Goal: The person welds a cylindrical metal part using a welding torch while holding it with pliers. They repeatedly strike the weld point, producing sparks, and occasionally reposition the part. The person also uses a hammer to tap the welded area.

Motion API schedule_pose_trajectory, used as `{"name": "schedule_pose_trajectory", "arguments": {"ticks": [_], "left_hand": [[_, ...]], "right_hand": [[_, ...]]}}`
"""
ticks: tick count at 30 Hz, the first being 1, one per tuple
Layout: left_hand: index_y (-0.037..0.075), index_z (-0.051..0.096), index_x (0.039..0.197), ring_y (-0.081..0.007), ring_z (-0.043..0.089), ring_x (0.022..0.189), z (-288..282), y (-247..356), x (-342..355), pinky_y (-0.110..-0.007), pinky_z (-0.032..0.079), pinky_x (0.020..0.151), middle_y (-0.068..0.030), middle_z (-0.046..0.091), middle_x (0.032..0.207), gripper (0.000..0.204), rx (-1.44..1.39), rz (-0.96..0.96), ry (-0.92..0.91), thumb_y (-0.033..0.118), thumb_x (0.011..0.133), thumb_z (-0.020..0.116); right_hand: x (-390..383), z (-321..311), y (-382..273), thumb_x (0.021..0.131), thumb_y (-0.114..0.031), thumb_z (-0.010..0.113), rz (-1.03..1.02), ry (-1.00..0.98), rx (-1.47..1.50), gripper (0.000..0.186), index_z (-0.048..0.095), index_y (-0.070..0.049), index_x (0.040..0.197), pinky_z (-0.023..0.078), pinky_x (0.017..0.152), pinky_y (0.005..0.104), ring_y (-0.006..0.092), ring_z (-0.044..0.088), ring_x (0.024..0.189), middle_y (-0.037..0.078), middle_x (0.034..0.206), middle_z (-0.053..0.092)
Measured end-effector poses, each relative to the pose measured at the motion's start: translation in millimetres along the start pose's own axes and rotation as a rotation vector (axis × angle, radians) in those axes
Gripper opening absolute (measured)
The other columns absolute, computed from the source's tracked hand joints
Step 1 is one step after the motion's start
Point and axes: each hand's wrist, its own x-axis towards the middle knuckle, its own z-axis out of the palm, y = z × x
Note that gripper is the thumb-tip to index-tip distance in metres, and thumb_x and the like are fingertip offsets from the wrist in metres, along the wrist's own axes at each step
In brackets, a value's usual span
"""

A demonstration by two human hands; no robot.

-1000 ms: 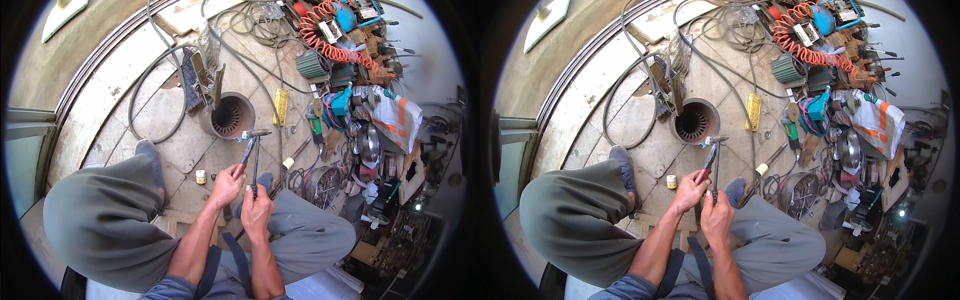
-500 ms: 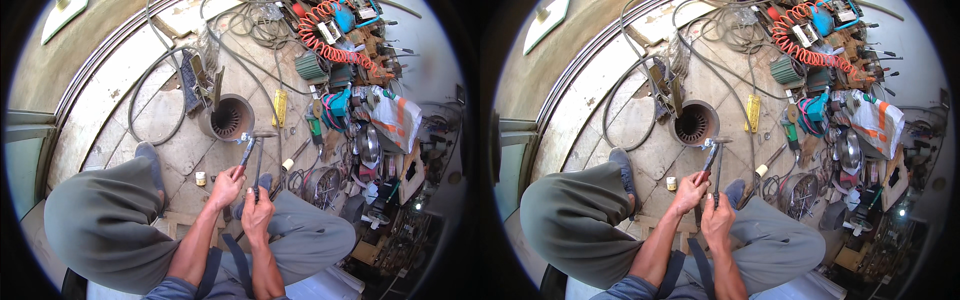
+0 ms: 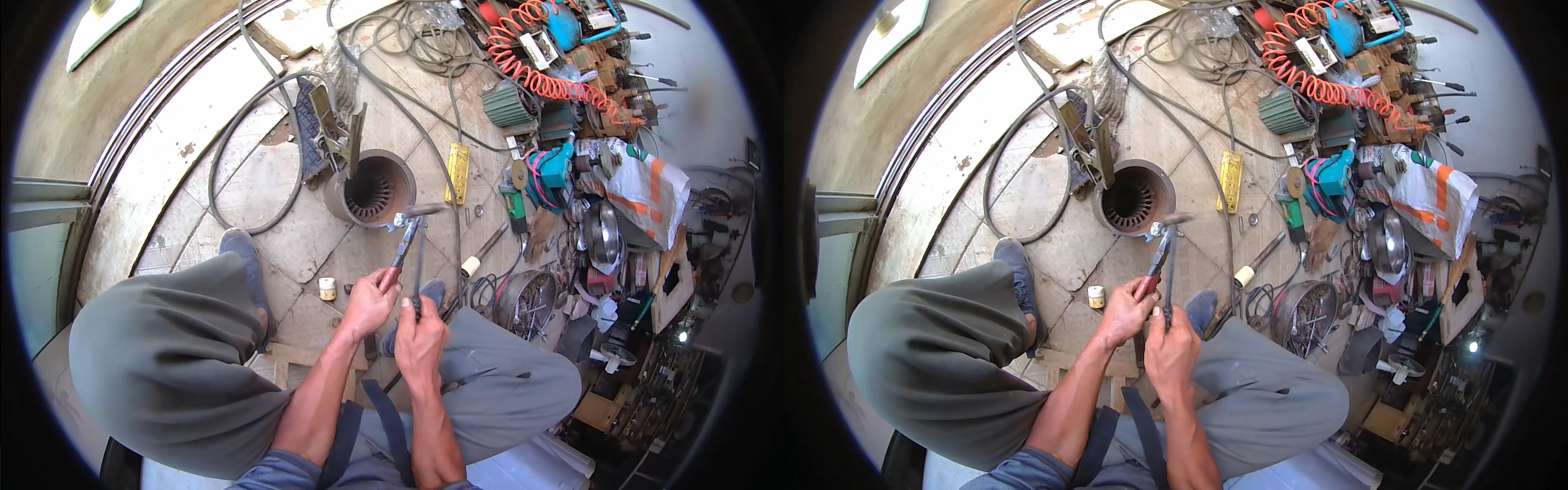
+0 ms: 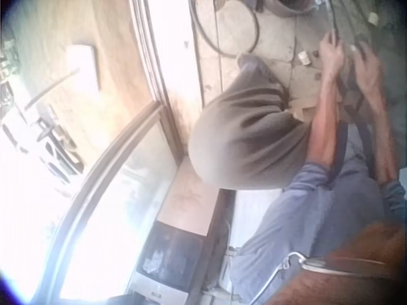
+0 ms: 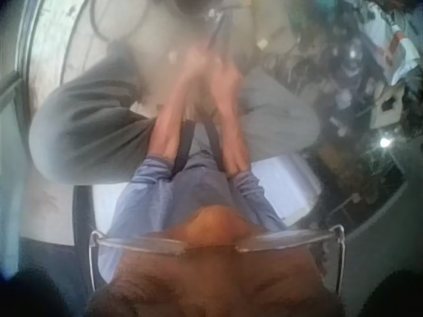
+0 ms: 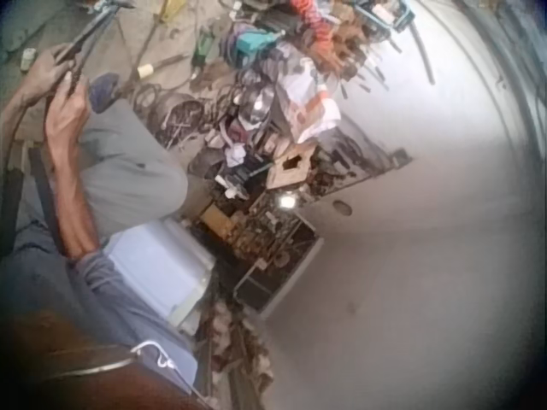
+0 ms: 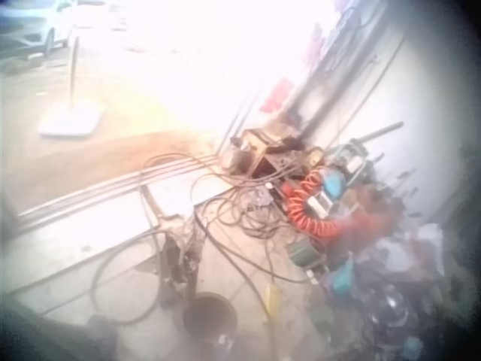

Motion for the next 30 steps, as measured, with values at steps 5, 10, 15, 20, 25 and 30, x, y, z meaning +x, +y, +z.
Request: {"name": "schedule_pose_trajectory", "arguments": {"ticks": [5,10,15,20,25,30], "left_hand": [[-0.006,0.064,0.124,-0.0074,0.056,0.08,1.9,3.6,-1.4,-0.026,0.049,0.071,-0.0013,0.066,0.093,0.037,-0.01,0.004,-0.007,0.012,0.091,0.068],[-0.006,0.064,0.125,-0.0073,0.056,0.08,2.3,1.8,0.1,-0.026,0.049,0.072,-0.0021,0.066,0.094,0.037,-0.056,0.022,-0.004,0.011,0.091,0.068],[-0.005,0.064,0.125,-0.0074,0.057,0.081,2.3,-1.7,1.4,-0.026,0.049,0.073,-0.0034,0.067,0.098,0.037,-0.068,0.046,0.012,0.011,0.091,0.068],[-0.005,0.064,0.125,-0.0077,0.055,0.079,1.6,2.8,-0.7,-0.026,0.048,0.071,-0.0036,0.067,0.097,0.037,-0.021,0.028,0.006,0.011,0.092,0.068],[-0.005,0.065,0.124,-0.0078,0.054,0.077,2.7,3.2,-3.3,-0.026,0.048,0.07,-0.0029,0.066,0.094,0.037,-0.068,0.032,0.024,0.013,0.091,0.068],[-0.005,0.064,0.125,-0.008,0.055,0.079,2.7,1.8,-0.6,-0.027,0.048,0.071,-0.0029,0.067,0.095,0.038,-0.024,0.039,0.013,0.013,0.091,0.068]], "right_hand": [[1.0,3.8,8.5,0.098,-0.015,0.061,-0.085,0.059,-0.013,0.02,0.062,0.004,0.1,0.045,0.055,0.0386,0.0203,0.055,0.056,0.013,0.064,0.057],[1.8,3.2,10.1,0.097,-0.014,0.06,-0.088,0.029,-0.04,0.019,0.064,0.004,0.103,0.044,0.055,0.0388,0.021,0.055,0.056,0.013,0.064,0.058],[2.4,5.6,12.7,0.097,-0.014,0.06,-0.091,0.035,-0.024,0.019,0.064,0.005,0.103,0.045,0.056,0.0386,0.0195,0.055,0.056,0.012,0.065,0.058],[-1.1,2.9,10.7,0.097,-0.014,0.06,-0.076,0.028,-0.022,0.021,0.064,0.005,0.103,0.045,0.057,0.0382,0.018,0.056,0.058,0.011,0.065,0.058],[-1.6,1.4,1.2,0.096,-0.014,0.062,-0.012,-0.008,-0.025,0.021,0.064,0.006,0.103,0.049,0.064,0.0443,0.0354,0.063,0.07,0.021,0.079,0.064],[-2.4,2.6,5.7,0.095,-0.014,0.063,0.025,-0.044,-0.021,0.023,0.064,0.007,0.104,0.051,0.067,0.0468,0.0428,0.066,0.076,0.026,0.085,0.066]]}}
